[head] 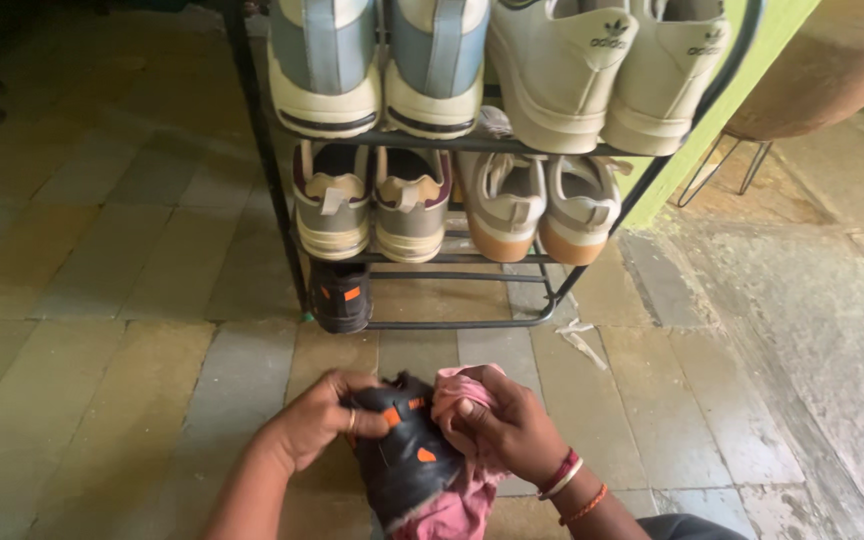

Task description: The person sits on the floor and wipes a black sneaker with a pink cloth. They clean the upper, sides, and sole, then place the shoe on a nearby shoe rack. They pick up the matching sneaker and continue wiping it with the cloth.

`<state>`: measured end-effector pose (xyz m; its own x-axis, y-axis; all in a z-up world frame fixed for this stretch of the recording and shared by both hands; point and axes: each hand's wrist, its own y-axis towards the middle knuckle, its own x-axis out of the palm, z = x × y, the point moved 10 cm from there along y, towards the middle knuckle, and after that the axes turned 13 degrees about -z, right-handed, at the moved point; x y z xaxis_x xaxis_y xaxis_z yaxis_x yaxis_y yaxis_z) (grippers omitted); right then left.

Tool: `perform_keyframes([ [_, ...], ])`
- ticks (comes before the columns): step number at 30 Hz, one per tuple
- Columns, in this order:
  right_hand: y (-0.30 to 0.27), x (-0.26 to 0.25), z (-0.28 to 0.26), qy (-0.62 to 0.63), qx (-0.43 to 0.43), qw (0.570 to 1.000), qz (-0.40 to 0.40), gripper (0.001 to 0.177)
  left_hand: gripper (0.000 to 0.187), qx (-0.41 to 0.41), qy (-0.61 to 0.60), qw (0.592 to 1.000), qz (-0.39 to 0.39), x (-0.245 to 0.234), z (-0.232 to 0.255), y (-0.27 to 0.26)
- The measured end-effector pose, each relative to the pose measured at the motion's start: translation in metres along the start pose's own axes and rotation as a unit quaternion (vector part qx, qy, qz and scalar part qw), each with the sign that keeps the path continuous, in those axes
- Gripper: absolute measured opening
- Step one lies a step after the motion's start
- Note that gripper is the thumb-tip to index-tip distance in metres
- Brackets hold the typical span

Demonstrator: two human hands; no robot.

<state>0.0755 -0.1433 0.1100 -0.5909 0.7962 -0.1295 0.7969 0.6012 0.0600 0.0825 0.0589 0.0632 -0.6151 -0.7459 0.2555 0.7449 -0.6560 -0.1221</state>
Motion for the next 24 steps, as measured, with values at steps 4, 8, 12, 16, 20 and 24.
perform_keyframes([
  [4,0.009,0.006,0.007,-0.104,0.051,0.993,0.006,0.042,0.045,0.059,-0.064,0.984,0.157,-0.033,0.005,-0.004],
  [8,0.020,0.017,0.014,-0.317,0.051,0.947,0.013,0.066,0.057,0.027,-0.005,0.930,0.366,-0.058,-0.009,-0.036],
  [12,0.026,0.043,0.021,-0.331,0.002,0.943,-0.038,0.079,0.050,-0.110,0.016,0.891,0.440,-0.069,-0.051,-0.049],
  [16,0.026,0.058,0.028,-0.455,-0.008,0.890,-0.021,0.070,0.054,-0.059,-0.047,0.908,0.412,-0.068,-0.065,-0.041],
  [20,0.025,0.032,0.019,-0.409,-0.014,0.910,0.059,0.054,0.053,-0.055,-0.171,0.936,0.303,-0.044,-0.067,-0.019],
  [24,0.024,0.035,0.011,-0.416,0.007,0.907,0.068,0.048,0.059,-0.102,-0.171,0.940,0.276,-0.017,-0.064,-0.016],
])
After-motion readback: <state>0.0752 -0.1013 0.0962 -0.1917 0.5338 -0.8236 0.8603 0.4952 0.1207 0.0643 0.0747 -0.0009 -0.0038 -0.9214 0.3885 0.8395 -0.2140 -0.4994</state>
